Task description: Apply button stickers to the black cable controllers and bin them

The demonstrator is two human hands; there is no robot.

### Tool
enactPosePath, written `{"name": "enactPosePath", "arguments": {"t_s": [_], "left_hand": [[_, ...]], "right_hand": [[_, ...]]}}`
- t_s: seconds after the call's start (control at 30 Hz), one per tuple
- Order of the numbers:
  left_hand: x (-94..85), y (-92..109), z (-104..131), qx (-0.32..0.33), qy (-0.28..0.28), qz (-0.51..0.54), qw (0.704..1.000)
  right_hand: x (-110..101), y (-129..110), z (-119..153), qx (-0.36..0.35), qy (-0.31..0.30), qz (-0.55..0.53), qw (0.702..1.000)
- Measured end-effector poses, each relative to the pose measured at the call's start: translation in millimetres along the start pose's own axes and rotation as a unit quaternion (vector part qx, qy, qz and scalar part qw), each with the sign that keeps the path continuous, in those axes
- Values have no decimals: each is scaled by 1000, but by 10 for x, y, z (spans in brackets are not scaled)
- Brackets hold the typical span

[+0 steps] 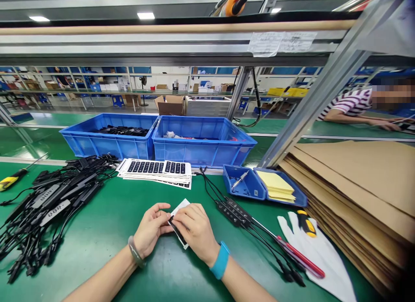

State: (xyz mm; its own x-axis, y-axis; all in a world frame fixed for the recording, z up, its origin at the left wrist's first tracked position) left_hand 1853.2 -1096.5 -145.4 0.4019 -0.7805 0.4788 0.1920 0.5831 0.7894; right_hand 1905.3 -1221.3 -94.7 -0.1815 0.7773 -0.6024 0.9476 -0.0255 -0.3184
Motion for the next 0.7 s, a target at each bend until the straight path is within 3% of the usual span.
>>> {"name": "enactPosePath", "arguments": {"t_s": [0.2, 0.47, 0.7], "left_hand": [[-37, 54, 0, -3, -3, -31, 1000], [-54, 31, -13, -51, -12, -20, 998], [-53, 19, -26, -45, -26, -22, 998]], "right_hand": [[45, 38, 52, 32, -17, -4, 999], [49, 26, 70, -30, -21, 2, 999], [54, 14, 70, -16, -49, -11, 999]]}}
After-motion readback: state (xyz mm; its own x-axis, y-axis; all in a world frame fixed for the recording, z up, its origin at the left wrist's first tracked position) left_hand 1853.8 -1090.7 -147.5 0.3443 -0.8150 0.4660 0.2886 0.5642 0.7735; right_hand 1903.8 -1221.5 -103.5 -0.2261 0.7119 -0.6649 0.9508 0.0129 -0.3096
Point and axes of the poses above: each hand's wrist, its own z-axis away from the middle knuckle, its own x-axis out of the palm, y = z × x, the point moved 5 cm from there along -z, towards the middle knuckle, and after that the axes turned 8 degrees about -x, right-handed, at the moved point
